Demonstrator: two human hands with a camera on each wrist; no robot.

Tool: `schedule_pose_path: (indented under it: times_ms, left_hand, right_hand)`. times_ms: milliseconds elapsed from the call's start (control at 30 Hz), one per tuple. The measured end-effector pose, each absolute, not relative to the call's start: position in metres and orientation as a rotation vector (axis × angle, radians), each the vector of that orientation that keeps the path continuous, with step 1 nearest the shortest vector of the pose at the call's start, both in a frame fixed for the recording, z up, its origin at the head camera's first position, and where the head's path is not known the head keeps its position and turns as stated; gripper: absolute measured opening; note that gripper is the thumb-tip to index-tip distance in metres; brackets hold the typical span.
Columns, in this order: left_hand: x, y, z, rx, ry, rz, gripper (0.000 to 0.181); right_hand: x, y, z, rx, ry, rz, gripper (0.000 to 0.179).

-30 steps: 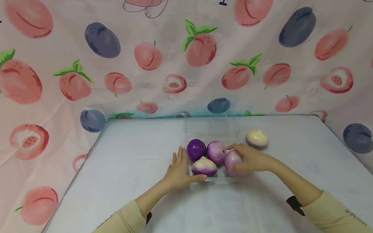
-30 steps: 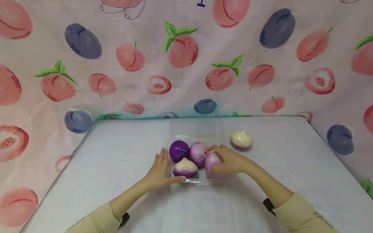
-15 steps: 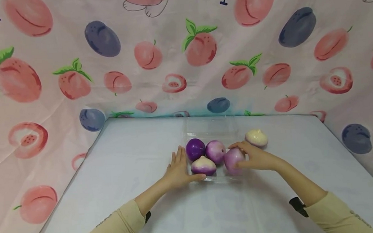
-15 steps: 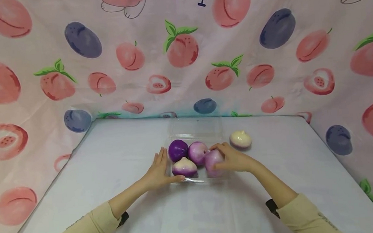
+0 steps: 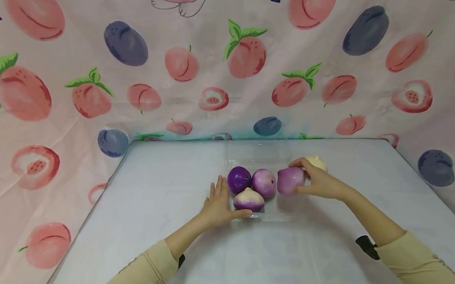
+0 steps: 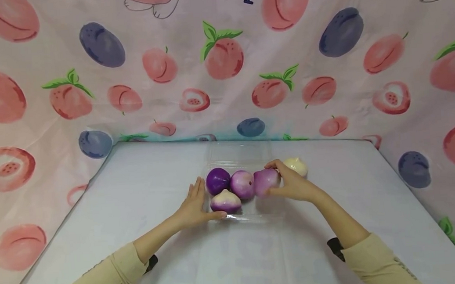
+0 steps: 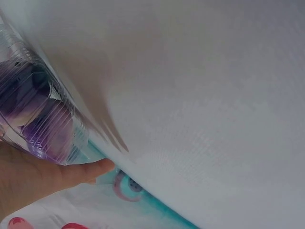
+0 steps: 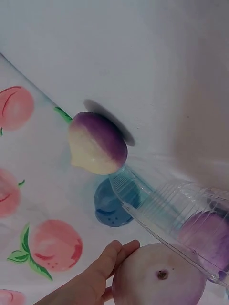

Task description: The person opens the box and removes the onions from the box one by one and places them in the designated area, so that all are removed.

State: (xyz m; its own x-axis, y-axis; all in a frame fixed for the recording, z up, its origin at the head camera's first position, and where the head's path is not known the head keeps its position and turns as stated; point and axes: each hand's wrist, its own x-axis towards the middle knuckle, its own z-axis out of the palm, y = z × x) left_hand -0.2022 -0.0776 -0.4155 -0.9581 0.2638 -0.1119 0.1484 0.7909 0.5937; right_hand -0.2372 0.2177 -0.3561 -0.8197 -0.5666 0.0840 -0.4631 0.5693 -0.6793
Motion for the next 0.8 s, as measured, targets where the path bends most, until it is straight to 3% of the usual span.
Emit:
schedule_pose_path:
  times_ms: [533,800]
  left_hand:
    - [-0.202,-0.075,-0.413,0.336,2.781,0.910,0.124]
    - [-0.203,-0.078,-0.415,0.314,2.788,0.905,0.124]
  right_hand:
    - [-0.238,0.234,-0.363,-0.877,2.760,-1.101,0.080]
    - [-0.237,0.246,-0.362,-0.826,2.791,-1.098,0.072]
